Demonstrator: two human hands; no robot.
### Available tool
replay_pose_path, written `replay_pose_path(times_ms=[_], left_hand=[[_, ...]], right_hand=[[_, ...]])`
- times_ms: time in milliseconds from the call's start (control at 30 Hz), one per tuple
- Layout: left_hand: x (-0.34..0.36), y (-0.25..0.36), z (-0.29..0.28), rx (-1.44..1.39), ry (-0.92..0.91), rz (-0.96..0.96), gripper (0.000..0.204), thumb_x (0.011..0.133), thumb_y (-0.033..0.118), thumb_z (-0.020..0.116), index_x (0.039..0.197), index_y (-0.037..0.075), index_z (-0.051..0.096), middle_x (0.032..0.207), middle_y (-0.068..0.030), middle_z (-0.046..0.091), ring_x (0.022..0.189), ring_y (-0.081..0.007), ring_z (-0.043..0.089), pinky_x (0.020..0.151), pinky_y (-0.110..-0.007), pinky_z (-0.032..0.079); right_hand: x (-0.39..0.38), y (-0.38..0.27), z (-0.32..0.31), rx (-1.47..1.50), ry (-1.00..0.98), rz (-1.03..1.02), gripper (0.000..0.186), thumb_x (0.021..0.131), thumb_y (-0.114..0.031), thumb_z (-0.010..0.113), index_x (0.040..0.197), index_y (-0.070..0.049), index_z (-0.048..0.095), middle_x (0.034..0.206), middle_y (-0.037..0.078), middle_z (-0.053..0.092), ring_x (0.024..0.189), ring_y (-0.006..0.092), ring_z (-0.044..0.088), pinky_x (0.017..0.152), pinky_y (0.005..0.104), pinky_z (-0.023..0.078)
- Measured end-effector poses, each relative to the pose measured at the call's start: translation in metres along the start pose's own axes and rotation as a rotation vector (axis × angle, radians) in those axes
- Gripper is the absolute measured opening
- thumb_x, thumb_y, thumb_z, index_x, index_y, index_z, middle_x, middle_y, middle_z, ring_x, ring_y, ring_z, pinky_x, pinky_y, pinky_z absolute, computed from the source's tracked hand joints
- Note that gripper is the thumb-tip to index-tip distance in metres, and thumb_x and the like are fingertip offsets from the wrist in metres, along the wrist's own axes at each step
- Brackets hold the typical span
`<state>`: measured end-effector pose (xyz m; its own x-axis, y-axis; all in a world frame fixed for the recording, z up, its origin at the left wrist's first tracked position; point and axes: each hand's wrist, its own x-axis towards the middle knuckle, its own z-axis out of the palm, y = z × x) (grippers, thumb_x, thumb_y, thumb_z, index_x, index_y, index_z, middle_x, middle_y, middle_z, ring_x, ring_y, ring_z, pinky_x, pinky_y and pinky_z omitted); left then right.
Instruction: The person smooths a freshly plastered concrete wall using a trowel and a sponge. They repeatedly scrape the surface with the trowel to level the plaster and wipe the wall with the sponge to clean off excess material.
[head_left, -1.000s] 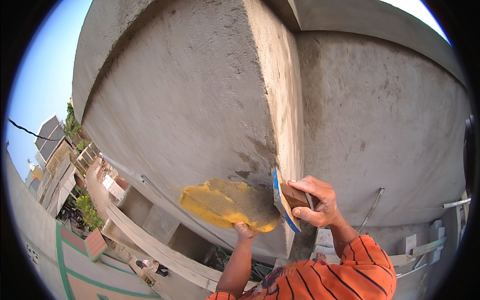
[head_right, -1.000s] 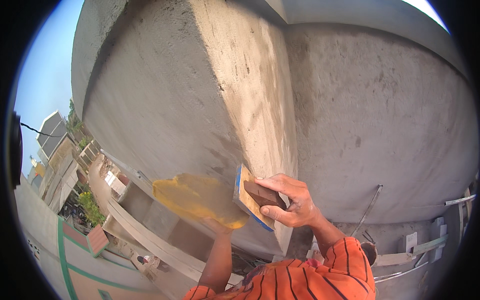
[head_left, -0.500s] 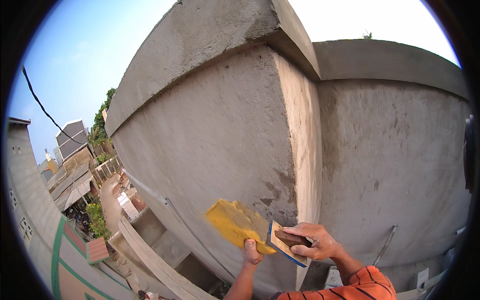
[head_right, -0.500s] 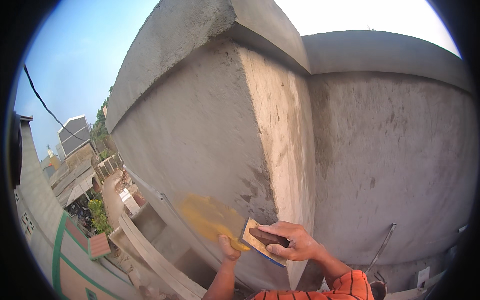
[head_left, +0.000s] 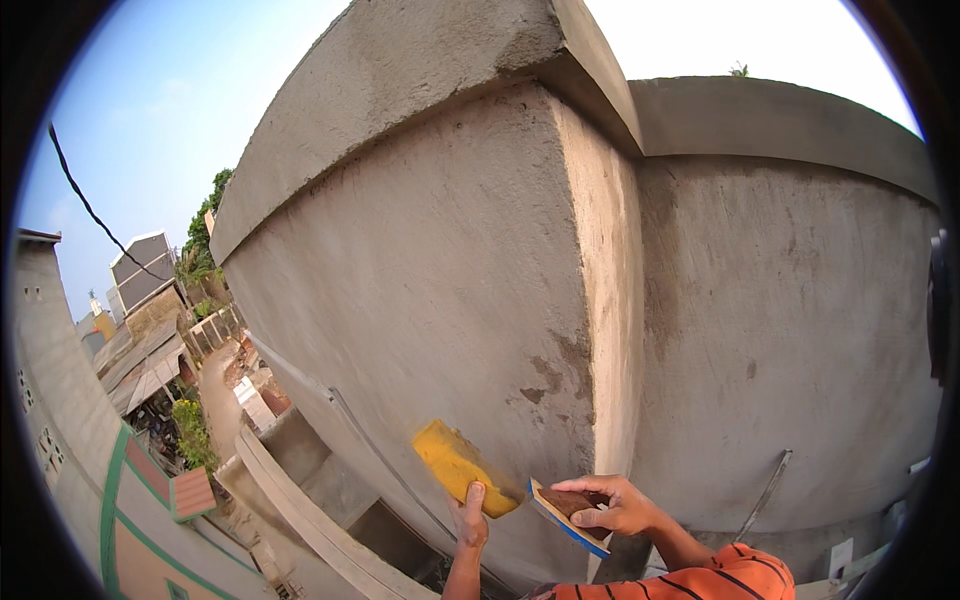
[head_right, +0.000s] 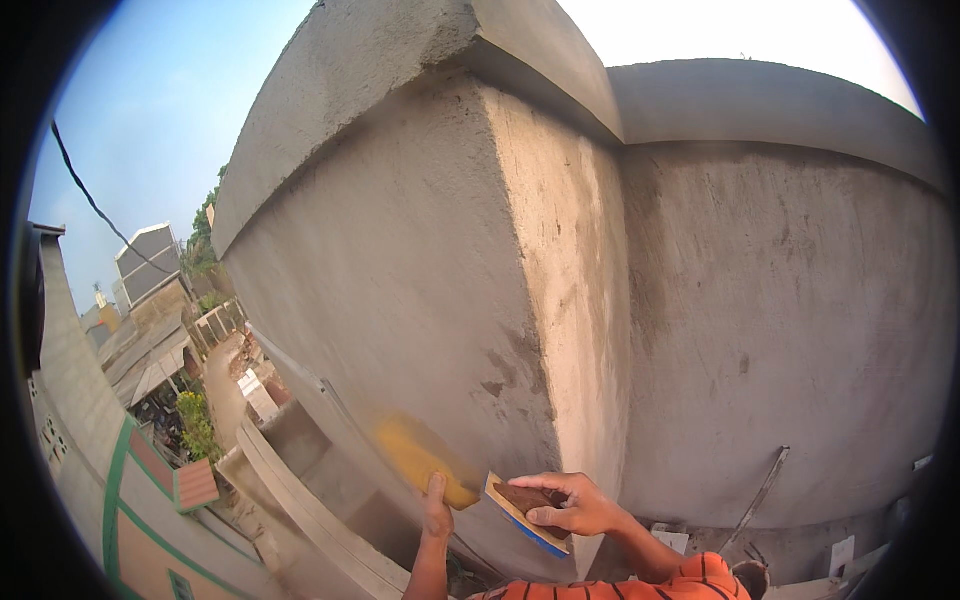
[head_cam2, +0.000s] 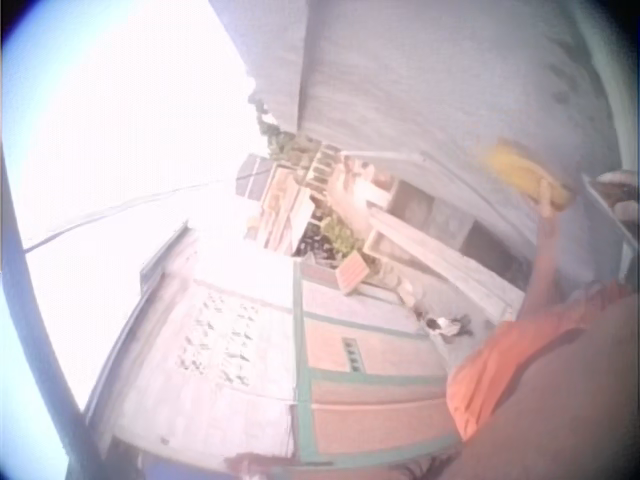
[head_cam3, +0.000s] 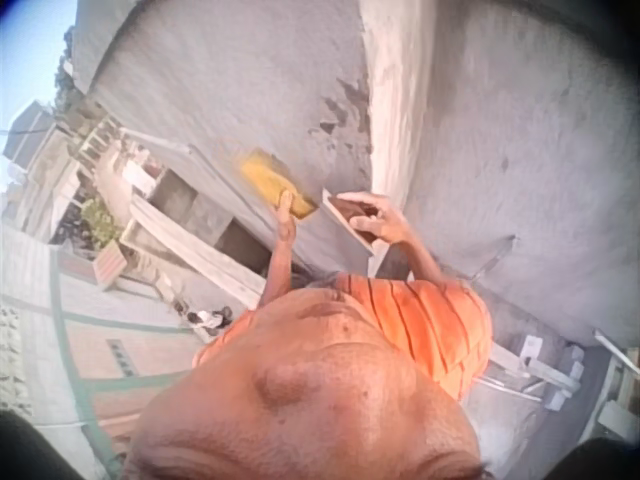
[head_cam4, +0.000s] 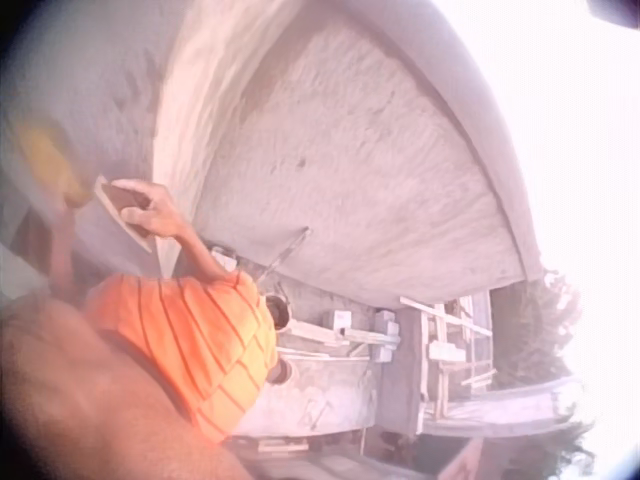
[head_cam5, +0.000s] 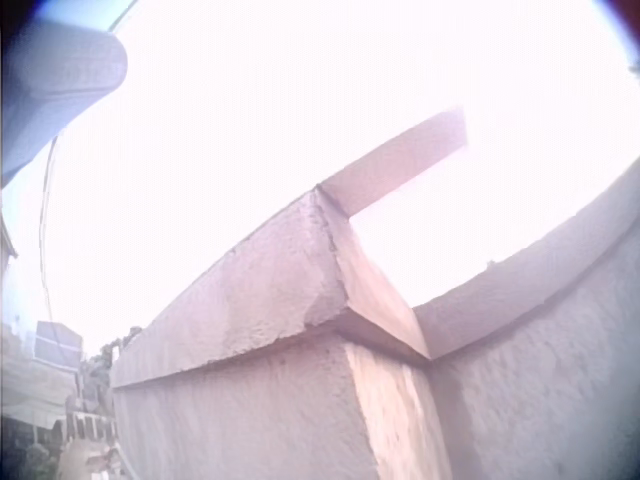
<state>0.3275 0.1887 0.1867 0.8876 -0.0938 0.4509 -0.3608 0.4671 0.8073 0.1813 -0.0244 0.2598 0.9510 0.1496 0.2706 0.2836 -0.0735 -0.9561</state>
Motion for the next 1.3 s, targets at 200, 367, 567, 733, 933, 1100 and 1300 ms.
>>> replay_pose_path(times_ms=[200,367,567,733,933,1100,1300], left_hand=[[-0.048,-0.023,-0.025,0.228,-0.249,-0.263,0.072,0.076,0.015,0.074,0.135,0.002,0.035,0.115,-0.0098,0.052,0.106,-0.0179,0.052,0.092,-0.034,0.043],[-0.084,-0.043,-0.041,0.474,-0.516,-0.444,0.081,0.067,0.018,0.08,0.135,0.002,0.039,0.108,-0.0136,0.057,0.1,-0.021,0.057,0.087,-0.035,0.045],[-0.109,-0.077,0.006,0.584,-0.898,-0.648,0.08,0.071,0.01,0.078,0.138,0.001,0.037,0.121,-0.0185,0.054,0.111,-0.0241,0.055,0.094,-0.036,0.046],[-0.119,-0.102,0.062,0.547,-1.027,-0.705,0.08,0.073,0.005,0.075,0.141,0.002,0.033,0.13,-0.0201,0.049,0.117,-0.0247,0.053,0.097,-0.037,0.045],[-0.138,-0.176,0.123,0.6,-1.022,-0.74,0.081,0.077,0.008,0.074,0.143,-0.001,0.028,0.133,-0.0206,0.046,0.118,-0.0246,0.052,0.1,-0.036,0.043],[-0.136,-0.24,0.183,0.556,-0.956,-1.033,0.079,0.08,0.011,0.073,0.143,-0.001,0.027,0.124,-0.0172,0.053,0.11,-0.022,0.056,0.095,-0.034,0.045],[-0.15,-0.337,0.213,0.2,-0.479,-1.507,0.049,0.09,0.023,0.062,0.133,0.004,0.046,0.124,-0.0062,0.055,0.112,-0.0183,0.055,0.098,-0.037,0.043]], right_hand=[[-0.012,0.041,-0.02,-0.122,-0.084,0.181,0.048,0.08,-0.017,0.072,0.125,-0.006,0.059,0.101,0.008,0.069,0.091,0.016,0.063,0.082,0.0297,0.048],[-0.086,0.113,-0.051,-0.359,0.155,0.528,0.046,0.071,-0.013,0.071,0.115,-0.002,0.064,0.094,0.008,0.069,0.085,0.0158,0.062,0.079,0.0301,0.049],[-0.288,0.239,-0.068,0.043,0.978,1.045,0.029,0.075,-0.014,0.066,0.103,-0.004,0.068,0.085,0.005,0.066,0.071,0.0138,0.062,0.067,0.0293,0.05],[-0.449,0.321,-0.036,0.253,1.265,1.347,0.018,0.077,-0.018,0.069,0.089,-0.005,0.07,0.076,0.006,0.066,0.065,0.0189,0.063,0.059,0.0349,0.051],[-0.497,0.347,-0.062,-0.055,1.195,1.587,0.024,0.074,-0.02,0.071,0.092,-0.004,0.072,0.083,0.008,0.069,0.075,0.019,0.067,0.069,0.0361,0.053],[-0.514,0.396,-0.129,0.299,1.311,1.375,0.04,0.076,-0.016,0.066,0.113,-0.001,0.065,0.094,0.012,0.069,0.079,0.019,0.066,0.069,0.0327,0.053],[-0.444,0.433,-0.208,0.924,1.554,0.877,0.031,0.085,-0.02,0.061,0.115,-0.013,0.059,0.094,-0.001,0.063,0.083,0.0142,0.062,0.073,0.0326,0.053]])
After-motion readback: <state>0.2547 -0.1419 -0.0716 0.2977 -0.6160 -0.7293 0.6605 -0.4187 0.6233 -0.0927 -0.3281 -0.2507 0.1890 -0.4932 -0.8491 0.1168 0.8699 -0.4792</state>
